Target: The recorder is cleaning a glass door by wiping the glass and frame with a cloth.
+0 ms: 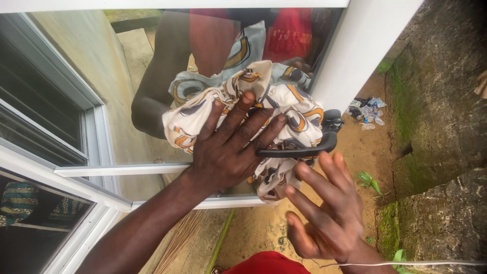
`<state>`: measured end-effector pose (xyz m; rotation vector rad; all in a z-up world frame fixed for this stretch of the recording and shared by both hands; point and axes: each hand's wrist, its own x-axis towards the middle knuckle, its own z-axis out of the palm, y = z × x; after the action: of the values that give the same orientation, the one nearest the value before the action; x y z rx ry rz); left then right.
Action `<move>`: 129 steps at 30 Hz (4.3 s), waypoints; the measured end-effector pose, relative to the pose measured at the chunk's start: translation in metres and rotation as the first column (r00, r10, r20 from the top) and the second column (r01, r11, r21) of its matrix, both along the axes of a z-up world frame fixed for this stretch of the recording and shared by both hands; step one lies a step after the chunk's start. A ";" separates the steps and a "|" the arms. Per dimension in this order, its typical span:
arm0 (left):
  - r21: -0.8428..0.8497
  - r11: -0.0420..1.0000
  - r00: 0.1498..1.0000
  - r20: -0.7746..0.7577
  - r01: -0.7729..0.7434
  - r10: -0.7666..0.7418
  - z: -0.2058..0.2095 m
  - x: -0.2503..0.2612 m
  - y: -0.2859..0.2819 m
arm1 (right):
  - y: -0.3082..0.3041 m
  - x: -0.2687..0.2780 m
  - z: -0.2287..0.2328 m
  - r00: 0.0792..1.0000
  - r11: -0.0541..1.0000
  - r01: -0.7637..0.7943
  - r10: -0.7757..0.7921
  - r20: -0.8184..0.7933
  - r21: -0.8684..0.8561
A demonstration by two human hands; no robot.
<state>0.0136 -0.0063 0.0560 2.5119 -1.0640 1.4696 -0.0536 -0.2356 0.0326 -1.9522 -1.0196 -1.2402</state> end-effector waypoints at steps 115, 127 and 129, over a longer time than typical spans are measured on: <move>-0.555 0.819 0.975 0.059 -0.147 0.215 -0.071 -0.067 0.335 | 0.366 0.044 0.057 0.946 0.798 -0.202 0.308 0.096 -0.567; -0.688 0.690 0.957 -0.025 -0.226 0.289 -0.142 -0.068 0.308 | 0.358 0.037 0.024 0.922 0.722 -0.340 0.381 -0.064 -0.603; -0.715 0.643 0.946 -0.081 -0.275 0.314 -0.147 -0.070 0.300 | 0.357 0.036 0.016 0.935 0.709 -0.275 0.353 -0.011 -0.649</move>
<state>-0.0566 0.2942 -0.0914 2.0954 0.0140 1.5996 -0.0174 0.1215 0.0484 -2.0579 -1.9592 -0.8670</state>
